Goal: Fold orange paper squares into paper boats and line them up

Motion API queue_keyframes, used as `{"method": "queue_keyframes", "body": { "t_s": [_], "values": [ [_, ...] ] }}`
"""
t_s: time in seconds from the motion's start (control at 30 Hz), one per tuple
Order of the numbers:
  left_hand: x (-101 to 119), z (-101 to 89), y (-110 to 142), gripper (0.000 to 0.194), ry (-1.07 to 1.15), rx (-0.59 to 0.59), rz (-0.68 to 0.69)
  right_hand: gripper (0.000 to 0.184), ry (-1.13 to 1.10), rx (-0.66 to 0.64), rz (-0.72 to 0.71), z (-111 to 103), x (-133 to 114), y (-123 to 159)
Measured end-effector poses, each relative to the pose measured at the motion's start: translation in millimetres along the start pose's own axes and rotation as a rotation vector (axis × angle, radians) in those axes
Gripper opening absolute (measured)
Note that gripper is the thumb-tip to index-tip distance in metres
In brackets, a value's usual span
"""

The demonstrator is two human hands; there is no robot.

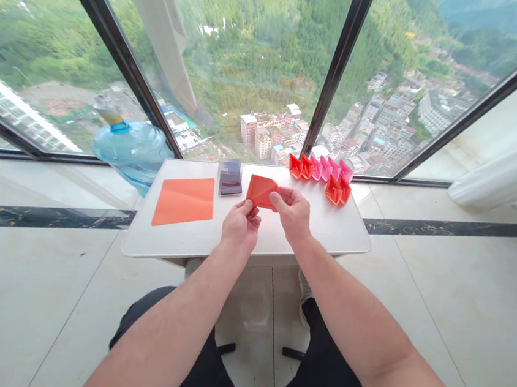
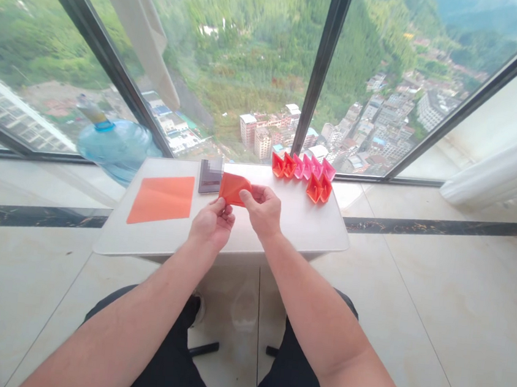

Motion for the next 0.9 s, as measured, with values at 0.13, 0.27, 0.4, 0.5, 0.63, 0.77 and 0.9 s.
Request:
{"method": "queue_keyframes", "body": {
  "t_s": [0.13,0.27,0.4,0.5,0.63,0.77,0.9],
  "values": [
    [-11.2,2.2,5.3,0.008,-0.016,-0.041,-0.038,0.036,0.053,0.001,0.024,1.6,3.3,1.1],
    [-20.2,4.2,10.6,0.010,-0.026,-0.075,-0.075,0.027,0.130,0.037,-0.009,-4.3,-0.7,-0.5],
    [-22.4,2.9,11.6,0.012,-0.059,-0.084,-0.082,0.024,0.178,0.026,-0.031,-6.9,-4.8,-1.3],
    [-21.5,1.2,10.4,0.013,-0.143,-0.089,-0.075,0.022,0.229,0.013,-0.055,-8.1,-9.1,-1.5],
    [-6.2,5.0,7.4,0.015,-0.331,-0.118,0.038,0.019,0.320,-0.004,-0.080,-8.9,-13.8,-0.7],
    [25.7,22.1,7.1,0.022,-0.426,-0.240,0.278,0.018,0.325,-0.133,-0.046,2.3,-10.1,2.3],
    [32.9,20.1,1.0,0.023,-0.471,-0.247,0.266,0.020,0.286,-0.233,0.010,11.9,-3.9,6.2]
  ]
}}
Point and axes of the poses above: each hand's wrist, its own y-axis away from the middle knuckle, its own z-axis out of the palm, x = y × z, the point moved 10 cm from there along -y, towards the middle knuckle
